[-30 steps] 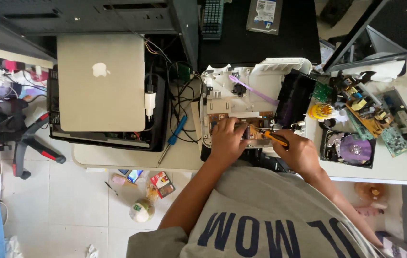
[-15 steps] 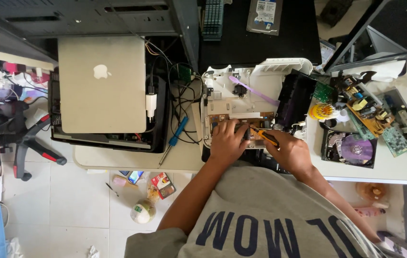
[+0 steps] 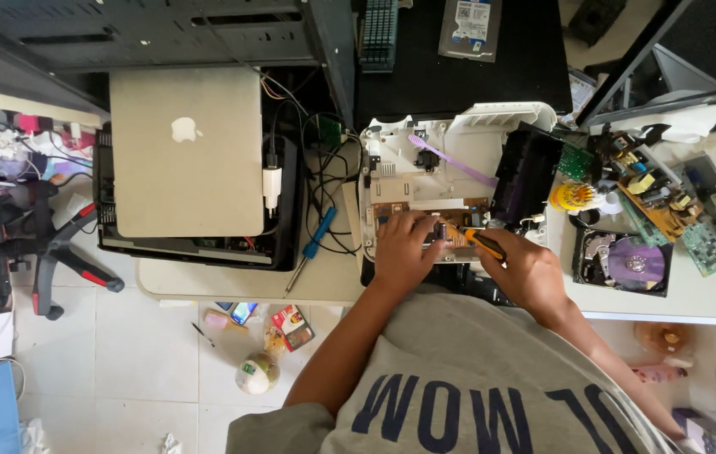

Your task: Disassembling and cleaning the internal components of a printer using a screwdriver and a toothbrush

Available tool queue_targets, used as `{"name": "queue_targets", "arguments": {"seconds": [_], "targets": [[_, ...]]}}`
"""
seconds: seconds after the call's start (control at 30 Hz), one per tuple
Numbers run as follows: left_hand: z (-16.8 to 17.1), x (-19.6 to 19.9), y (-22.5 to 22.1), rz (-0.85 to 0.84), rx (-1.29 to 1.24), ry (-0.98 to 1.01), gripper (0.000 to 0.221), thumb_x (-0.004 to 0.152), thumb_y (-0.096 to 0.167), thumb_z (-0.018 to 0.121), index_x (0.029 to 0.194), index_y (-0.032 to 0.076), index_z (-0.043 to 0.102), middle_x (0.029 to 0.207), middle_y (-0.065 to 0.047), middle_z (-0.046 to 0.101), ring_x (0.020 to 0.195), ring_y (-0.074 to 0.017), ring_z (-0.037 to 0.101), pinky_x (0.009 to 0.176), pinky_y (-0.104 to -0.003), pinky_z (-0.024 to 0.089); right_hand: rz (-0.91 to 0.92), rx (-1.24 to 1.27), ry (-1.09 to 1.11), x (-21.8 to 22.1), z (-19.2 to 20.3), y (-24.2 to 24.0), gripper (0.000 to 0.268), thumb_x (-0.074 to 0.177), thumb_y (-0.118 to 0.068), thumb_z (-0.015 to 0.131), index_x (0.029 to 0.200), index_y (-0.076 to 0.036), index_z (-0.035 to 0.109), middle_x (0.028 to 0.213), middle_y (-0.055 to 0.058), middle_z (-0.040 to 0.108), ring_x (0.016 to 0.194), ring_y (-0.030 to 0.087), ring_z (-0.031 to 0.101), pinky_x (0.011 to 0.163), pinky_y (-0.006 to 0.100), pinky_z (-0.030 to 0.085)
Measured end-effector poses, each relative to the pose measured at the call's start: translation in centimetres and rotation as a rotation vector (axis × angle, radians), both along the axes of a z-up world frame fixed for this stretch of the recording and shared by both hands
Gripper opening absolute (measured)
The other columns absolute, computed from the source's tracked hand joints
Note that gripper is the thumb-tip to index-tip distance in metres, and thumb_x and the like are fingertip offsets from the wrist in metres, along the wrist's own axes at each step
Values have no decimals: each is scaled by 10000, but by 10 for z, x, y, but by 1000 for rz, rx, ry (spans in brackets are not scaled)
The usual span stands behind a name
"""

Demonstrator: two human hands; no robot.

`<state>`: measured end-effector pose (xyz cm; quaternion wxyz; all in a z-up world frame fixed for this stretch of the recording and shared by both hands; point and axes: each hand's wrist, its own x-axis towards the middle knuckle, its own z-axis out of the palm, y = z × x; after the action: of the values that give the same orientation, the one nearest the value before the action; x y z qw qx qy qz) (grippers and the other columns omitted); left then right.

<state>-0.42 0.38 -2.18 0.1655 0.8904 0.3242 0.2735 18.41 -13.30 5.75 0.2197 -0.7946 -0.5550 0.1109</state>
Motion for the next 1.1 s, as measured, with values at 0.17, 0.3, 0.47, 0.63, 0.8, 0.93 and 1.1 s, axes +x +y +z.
{"name": "queue_targets", "arguments": {"seconds": [0.17,0.3,0.47,0.63,0.8,0.93,1.1], "targets": [[-11,0,4,-13,-61,-55,386,853,407,713,1197,234,686,1132,17,580,1050,-241,594,800,-417,475,14,14,26,-5,12,2,287,893,-352,756,1169,-277,748,863,41,766,786,269,757,669,400,601],[-1,1,3,-10,-12,-26,348,852,411,698,1146,225,698,1072,4,564,1012,-253,593,771,-425,467,11,12,-46,-5,14,-2,269,906,-385,760,1143,-260,767,828,44,763,750,262,757,645,392,602],[4,12,5,-66,-160,143,257,937,333,631,1147,213,716,872,-9,652,819,-262,695,706,-417,537,5,17,-69,-3,13,-2,284,904,-353,759,1170,-252,758,859,49,759,775,283,752,659,419,601],[55,18,22,-174,-406,443,364,972,336,543,1315,260,637,866,-72,767,839,-335,778,693,-480,616,-27,19,-73,-2,3,-6,326,890,-351,753,1213,-305,752,915,42,751,809,297,745,693,452,603],[65,29,30,-242,-522,521,358,948,263,555,1268,137,651,863,-160,766,885,-390,770,756,-525,610,-21,40,-75,-2,-5,-10,302,884,-278,756,1181,-329,765,916,-30,722,765,231,737,665,381,604],[64,39,23,-152,-582,538,299,943,261,537,1094,109,746,835,-164,767,865,-403,773,741,-513,617,24,38,-55,-1,-5,-11,314,886,-267,765,1190,-344,761,923,-64,711,804,189,745,666,347,605],[106,31,12,-133,-596,525,308,960,168,490,1167,11,654,910,-198,773,913,-414,768,788,-516,617,74,105,-57,-7,4,-8,320,885,-177,797,1200,-233,779,942,34,711,761,268,723,649,380,574]]}}
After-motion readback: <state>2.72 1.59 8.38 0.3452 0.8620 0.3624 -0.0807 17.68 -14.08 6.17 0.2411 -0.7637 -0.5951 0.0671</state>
